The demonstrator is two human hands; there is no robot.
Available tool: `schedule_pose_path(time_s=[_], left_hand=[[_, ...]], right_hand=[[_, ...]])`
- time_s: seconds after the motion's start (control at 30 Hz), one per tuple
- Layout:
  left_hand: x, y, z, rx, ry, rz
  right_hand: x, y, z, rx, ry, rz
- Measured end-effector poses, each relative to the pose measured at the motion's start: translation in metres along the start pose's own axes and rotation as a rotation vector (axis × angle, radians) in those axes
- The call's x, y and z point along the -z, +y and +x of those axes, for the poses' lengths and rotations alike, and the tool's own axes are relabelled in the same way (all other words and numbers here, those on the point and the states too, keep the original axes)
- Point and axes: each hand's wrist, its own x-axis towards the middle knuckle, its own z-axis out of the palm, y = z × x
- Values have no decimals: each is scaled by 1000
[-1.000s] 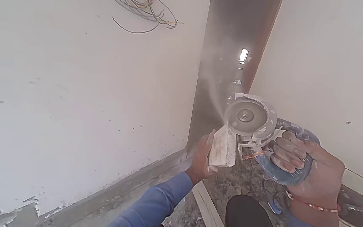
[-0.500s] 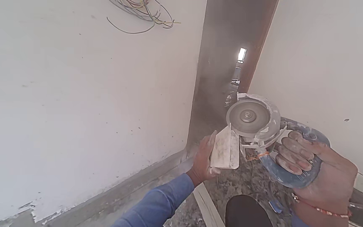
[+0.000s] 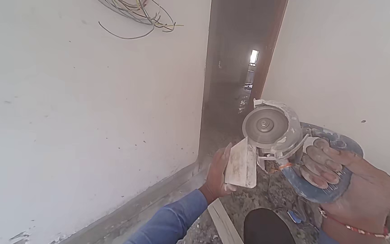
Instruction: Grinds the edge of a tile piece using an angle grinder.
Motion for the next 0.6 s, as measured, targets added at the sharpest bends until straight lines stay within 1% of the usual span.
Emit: schedule_pose_path(time_s=[0.2, 0.6], left_hand=[[-1, 0, 0, -9, -20, -31], [0, -1, -2, -2, -34, -1]], right_hand=[[0, -3, -2, -10, -21, 4], [-1, -1, -1, 0, 10, -9]])
